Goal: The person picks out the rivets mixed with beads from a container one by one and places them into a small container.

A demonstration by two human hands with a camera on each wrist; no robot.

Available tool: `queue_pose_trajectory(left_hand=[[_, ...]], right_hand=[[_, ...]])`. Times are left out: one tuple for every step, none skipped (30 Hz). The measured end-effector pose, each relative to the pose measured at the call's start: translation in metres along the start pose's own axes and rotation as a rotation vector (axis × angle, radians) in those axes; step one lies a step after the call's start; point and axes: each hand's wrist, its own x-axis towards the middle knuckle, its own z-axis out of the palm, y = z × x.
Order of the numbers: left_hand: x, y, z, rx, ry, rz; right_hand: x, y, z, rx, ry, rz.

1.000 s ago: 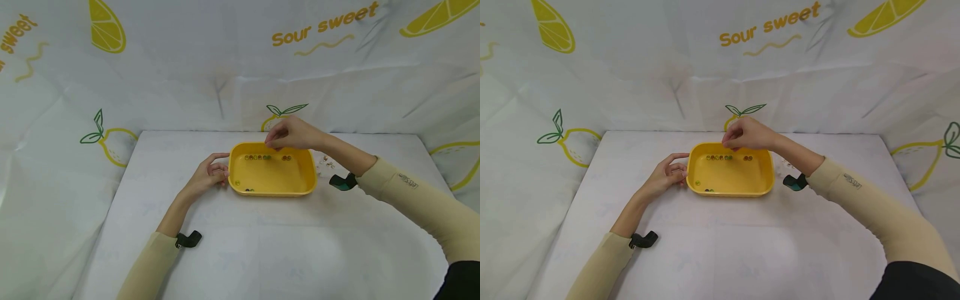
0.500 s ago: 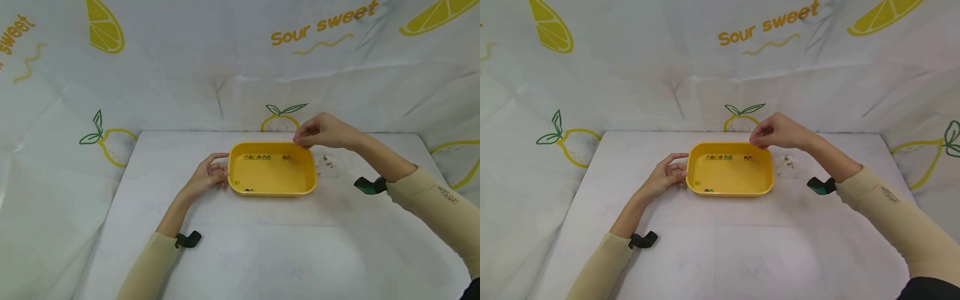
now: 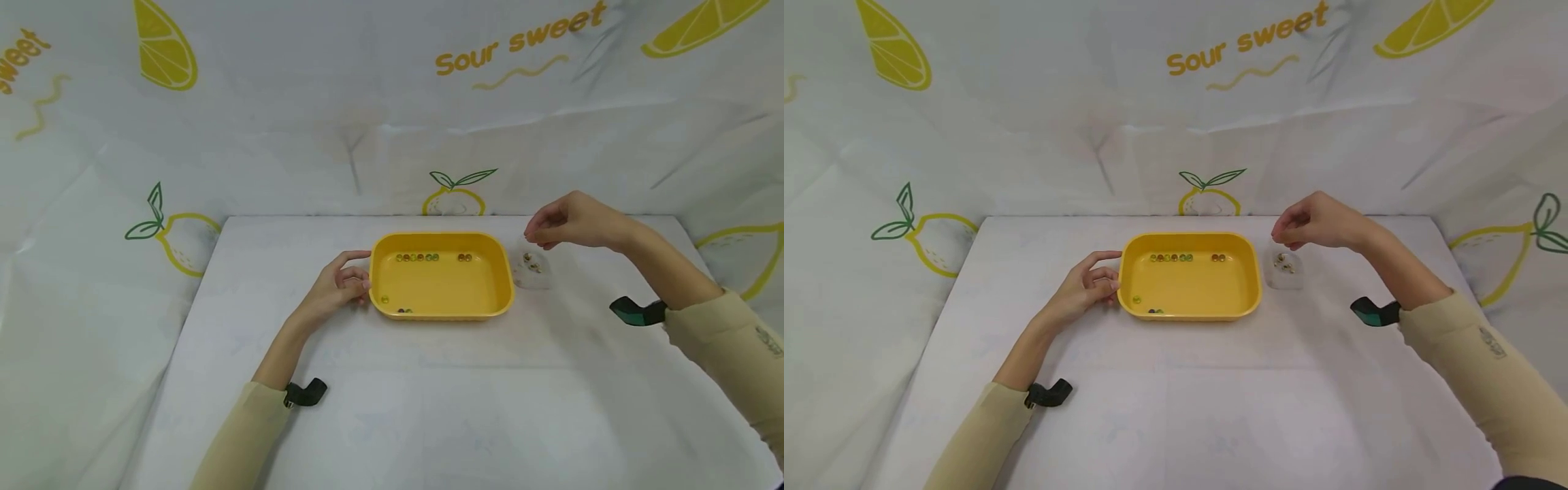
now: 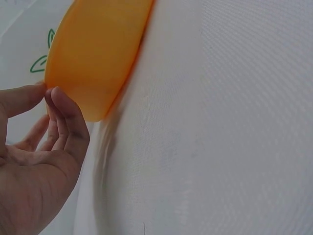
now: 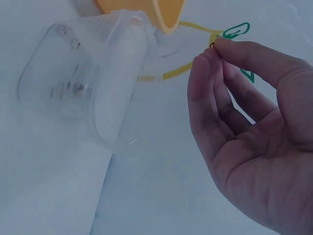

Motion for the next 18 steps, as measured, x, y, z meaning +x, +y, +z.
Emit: queue_pose_trajectory(left_hand=[[0.000, 0.000, 0.000, 0.002, 0.001, -0.001], [-0.001, 0.000, 0.000, 0.005, 0.003, -0.002], [-0.001, 0.000, 0.001, 0.006, 0.004, -0.003], [-0.001, 0.001, 0.001, 0.009, 0.006, -0.004], [-0.001, 0.001, 0.001, 0.012, 0.007, -0.004], [-0.001, 0.001, 0.001, 0.015, 0.008, -0.006], [-0.001, 0.001, 0.001, 0.017, 0.008, -0.007], [-0.001, 0.001, 0.001, 0.022, 0.008, -0.006], [-0.001, 0.002, 0.001, 0.026, 0.007, -0.005], [0.000, 0.002, 0.001, 0.031, 0.006, -0.004], [0.000, 0.002, 0.000, 0.037, 0.006, -0.003], [0.000, 0.003, 0.000, 0.042, 0.005, -0.001], [0.001, 0.003, 0.000, 0.048, 0.004, 0.003], [0.001, 0.004, 0.000, 0.053, 0.004, 0.005], [0.001, 0.004, 0.000, 0.058, 0.004, 0.007], [0.001, 0.005, 0.000, 0.065, 0.002, 0.009], [0.001, 0.006, -0.001, 0.072, 0.001, 0.010], [0.001, 0.006, -0.001, 0.081, 0.000, 0.010]], right_hand=[[0.000, 0.003, 0.001, -0.008, -0.001, 0.003], [0.000, 0.006, 0.001, -0.015, -0.002, 0.006], [0.000, 0.009, 0.002, -0.023, -0.004, 0.008], [0.001, 0.011, 0.003, -0.029, -0.007, 0.011], [0.002, 0.013, 0.004, -0.035, -0.008, 0.018], [0.003, 0.015, 0.006, -0.042, -0.012, 0.025], [0.004, 0.018, 0.007, -0.050, -0.017, 0.028], [0.004, 0.019, 0.008, -0.053, -0.022, 0.031], [0.005, 0.021, 0.009, -0.056, -0.024, 0.033], [0.006, 0.023, 0.009, -0.057, -0.025, 0.036], [0.006, 0.024, 0.010, -0.059, -0.025, 0.036], [0.007, 0.025, 0.011, -0.058, -0.024, 0.035], [0.007, 0.025, 0.011, -0.057, -0.021, 0.035], [0.007, 0.025, 0.011, -0.056, -0.016, 0.033], [0.006, 0.025, 0.011, -0.055, -0.010, 0.031], [0.006, 0.024, 0.011, -0.055, -0.003, 0.027], [0.005, 0.024, 0.011, -0.055, 0.006, 0.023], [0.004, 0.023, 0.011, -0.054, 0.016, 0.017]])
